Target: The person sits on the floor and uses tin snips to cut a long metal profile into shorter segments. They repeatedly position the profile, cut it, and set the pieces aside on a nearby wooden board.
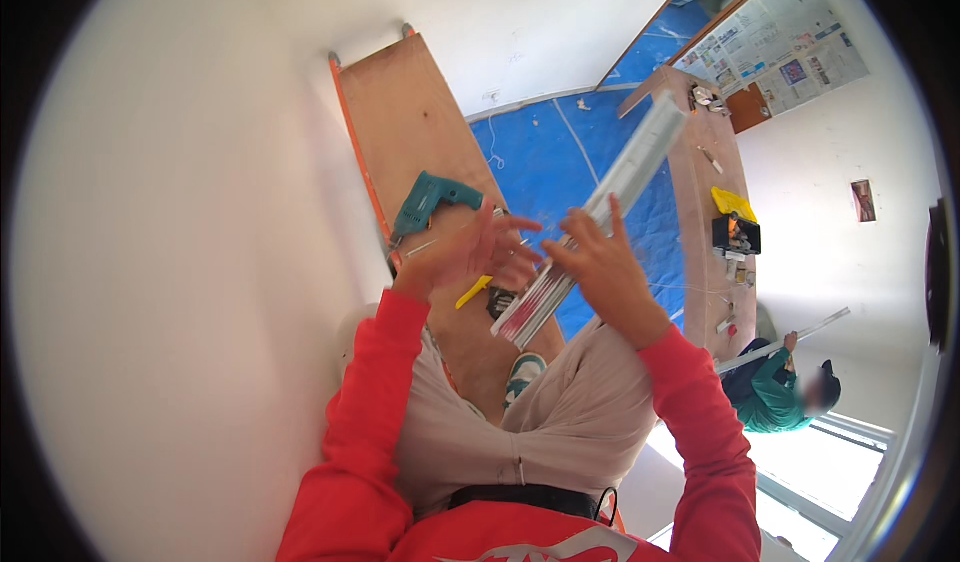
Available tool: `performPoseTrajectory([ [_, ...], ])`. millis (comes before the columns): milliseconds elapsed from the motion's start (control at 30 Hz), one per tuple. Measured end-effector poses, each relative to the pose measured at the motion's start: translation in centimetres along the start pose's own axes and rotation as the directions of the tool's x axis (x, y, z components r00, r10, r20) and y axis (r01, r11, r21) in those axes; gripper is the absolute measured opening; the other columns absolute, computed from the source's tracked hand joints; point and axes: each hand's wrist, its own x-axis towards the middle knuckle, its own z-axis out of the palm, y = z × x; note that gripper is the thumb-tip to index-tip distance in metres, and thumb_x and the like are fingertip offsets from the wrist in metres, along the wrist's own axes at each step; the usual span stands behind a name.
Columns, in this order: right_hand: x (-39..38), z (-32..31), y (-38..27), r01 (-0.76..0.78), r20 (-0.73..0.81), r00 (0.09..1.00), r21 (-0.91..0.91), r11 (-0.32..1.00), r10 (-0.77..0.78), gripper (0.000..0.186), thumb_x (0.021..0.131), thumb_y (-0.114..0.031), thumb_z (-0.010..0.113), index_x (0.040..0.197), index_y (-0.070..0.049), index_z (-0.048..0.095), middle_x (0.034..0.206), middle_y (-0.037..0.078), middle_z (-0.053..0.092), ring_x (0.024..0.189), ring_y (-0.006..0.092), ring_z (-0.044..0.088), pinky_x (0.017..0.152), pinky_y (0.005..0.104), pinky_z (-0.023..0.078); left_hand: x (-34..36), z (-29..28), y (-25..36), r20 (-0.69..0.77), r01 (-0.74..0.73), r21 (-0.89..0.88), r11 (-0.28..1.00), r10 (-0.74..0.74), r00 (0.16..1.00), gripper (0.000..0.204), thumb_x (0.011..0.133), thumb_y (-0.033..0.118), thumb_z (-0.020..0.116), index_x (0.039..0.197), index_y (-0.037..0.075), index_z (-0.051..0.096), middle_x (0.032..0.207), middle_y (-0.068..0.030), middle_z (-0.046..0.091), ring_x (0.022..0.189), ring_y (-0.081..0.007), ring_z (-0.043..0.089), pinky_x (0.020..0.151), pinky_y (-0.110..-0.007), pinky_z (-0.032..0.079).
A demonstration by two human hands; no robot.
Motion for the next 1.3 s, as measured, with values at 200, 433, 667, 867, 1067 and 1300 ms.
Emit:
performPoseTrajectory([
  [200,3.7,0.6,-1.4,0.146,0.028,0.989,-0.143,0.979,-0.143,0.033,0.083,-0.020,0.077,0.114,-0.017,0.068,0.130,0.011,0.063,0.140,0.0311,0.052,0.127,0.0697,0.018,-0.5,3.7,-2.1,-0.025,-0.224,0.069,0.972,0.227,0.974,0.095,0.095,0.047,0.079,0.161,0.006,0.024,0.142,-0.0182,0.056,0.119,-0.0273,0.068,0.102,-0.043,0.057],
  [433,6.1,-0.1,-2.8,-0.120,-0.178,0.979,-0.142,0.983,0.094,0.083,0.079,-0.026,0.084,0.154,-0.015,0.048,0.154,0.020,0.048,0.145,0.0392,0.047,0.126,0.0652,0.023,-1.3,4.2,-0.3,-0.483,0.026,0.536,0.844,0.282,0.829,0.079,0.086,0.024,0.086,0.149,0.000,0.045,0.125,-0.0209,0.066,0.100,-0.0302,0.073,0.083,-0.041,0.060],
  [667,10.0,2.3,-3.8,-0.290,0.323,0.762,0.945,-0.151,0.561,0.066,0.108,-0.024,0.064,0.160,0.002,0.034,0.143,0.021,0.061,0.135,0.0304,0.058,0.112,0.0503,0.049,-2.0,4.6,-0.1,-0.411,0.226,0.907,0.356,0.867,0.284,0.075,0.078,0.008,0.082,0.145,0.002,0.049,0.122,-0.0204,0.064,0.107,-0.0408,0.067,0.088,-0.048,0.056],
  [867,10.4,4.0,-4.4,0.078,0.129,0.860,0.923,-0.376,0.494,0.056,0.105,-0.018,0.069,0.151,0.002,0.045,0.129,0.016,0.069,0.113,0.0220,0.071,0.095,0.0371,0.062,-2.0,3.1,-1.0,-0.307,0.371,0.907,0.200,0.916,0.257,0.073,0.073,0.008,0.083,0.139,0.004,0.053,0.114,-0.0167,0.063,0.102,-0.0376,0.066,0.088,-0.048,0.053],
  [1067,10.3,3.5,-4.6,0.028,0.233,0.784,0.913,-0.408,0.576,0.048,0.104,-0.007,0.067,0.147,0.004,0.048,0.119,0.016,0.073,0.105,0.0196,0.073,0.090,0.0339,0.064,-2.2,2.5,-0.5,-0.266,0.430,0.894,0.128,0.923,0.278,0.072,0.069,0.010,0.085,0.136,0.011,0.058,0.109,-0.0119,0.062,0.102,-0.0356,0.064,0.092,-0.048,0.047],
  [1300,10.6,4.4,-4.8,0.040,0.193,0.804,0.926,-0.375,0.562,0.041,0.103,-0.006,0.067,0.141,0.002,0.053,0.116,0.013,0.074,0.104,0.0173,0.072,0.091,0.0322,0.062,-2.4,2.3,0.4,-0.187,0.346,0.936,0.069,0.929,0.321,0.079,0.070,0.015,0.088,0.142,0.010,0.057,0.114,-0.0139,0.061,0.107,-0.0348,0.062,0.094,-0.049,0.047],
])
